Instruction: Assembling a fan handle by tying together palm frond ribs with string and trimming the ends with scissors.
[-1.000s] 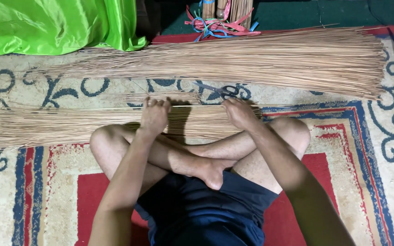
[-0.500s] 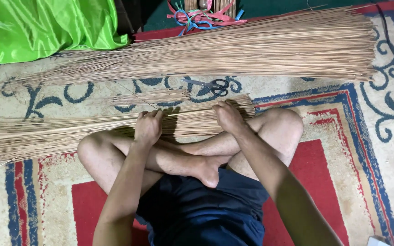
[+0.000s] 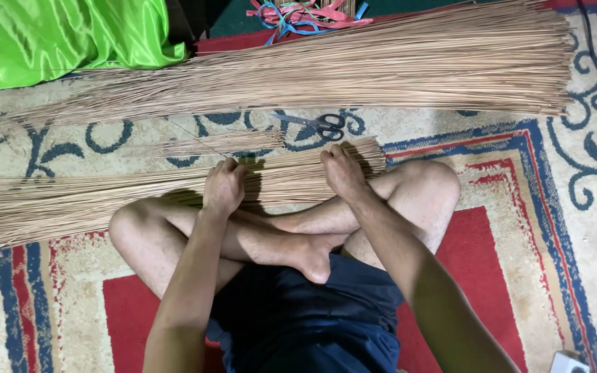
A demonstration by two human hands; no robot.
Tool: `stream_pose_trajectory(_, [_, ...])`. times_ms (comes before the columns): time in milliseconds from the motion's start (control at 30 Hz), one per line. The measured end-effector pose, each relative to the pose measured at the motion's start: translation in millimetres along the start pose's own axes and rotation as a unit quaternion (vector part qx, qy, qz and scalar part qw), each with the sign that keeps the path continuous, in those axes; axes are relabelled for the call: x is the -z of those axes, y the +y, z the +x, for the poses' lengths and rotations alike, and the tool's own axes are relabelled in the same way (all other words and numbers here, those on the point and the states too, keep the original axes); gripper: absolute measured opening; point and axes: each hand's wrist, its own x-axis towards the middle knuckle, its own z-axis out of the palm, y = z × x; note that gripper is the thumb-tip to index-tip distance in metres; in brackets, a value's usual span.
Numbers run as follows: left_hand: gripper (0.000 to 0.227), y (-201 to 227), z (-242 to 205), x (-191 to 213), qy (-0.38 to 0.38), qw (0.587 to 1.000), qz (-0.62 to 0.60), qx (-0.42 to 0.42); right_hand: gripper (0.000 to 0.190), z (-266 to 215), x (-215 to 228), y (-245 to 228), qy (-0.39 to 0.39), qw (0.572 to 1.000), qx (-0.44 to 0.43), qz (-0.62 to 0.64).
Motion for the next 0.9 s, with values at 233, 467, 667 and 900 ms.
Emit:
stream_pose_trajectory(233, [0.017, 5, 3, 3, -0.048, 0.999, 0.014, 0.015, 0.009, 1, -9, 9, -0.017, 1.000, 0.012, -0.015])
stream_pose_trajectory(467, [0.019, 13, 5, 20, -0.060, 0.997, 0.009, 0.049, 0.017, 0, 11, -1, -0.015, 1.000, 0.019, -0.009])
stream_pose_trajectory(667, [0.038, -18, 9, -15, -0.076, 0.965, -0.042, 0.247, 0.018, 2, 3, -1, 0.004, 1.000, -0.005, -0.027])
stream_pose_trajectory(900, [0.044, -25, 18, -26, -0.134, 0.926, -0.184, 0.300, 0.017, 2, -4, 2, 0.026, 0.998, -0.001, -0.055])
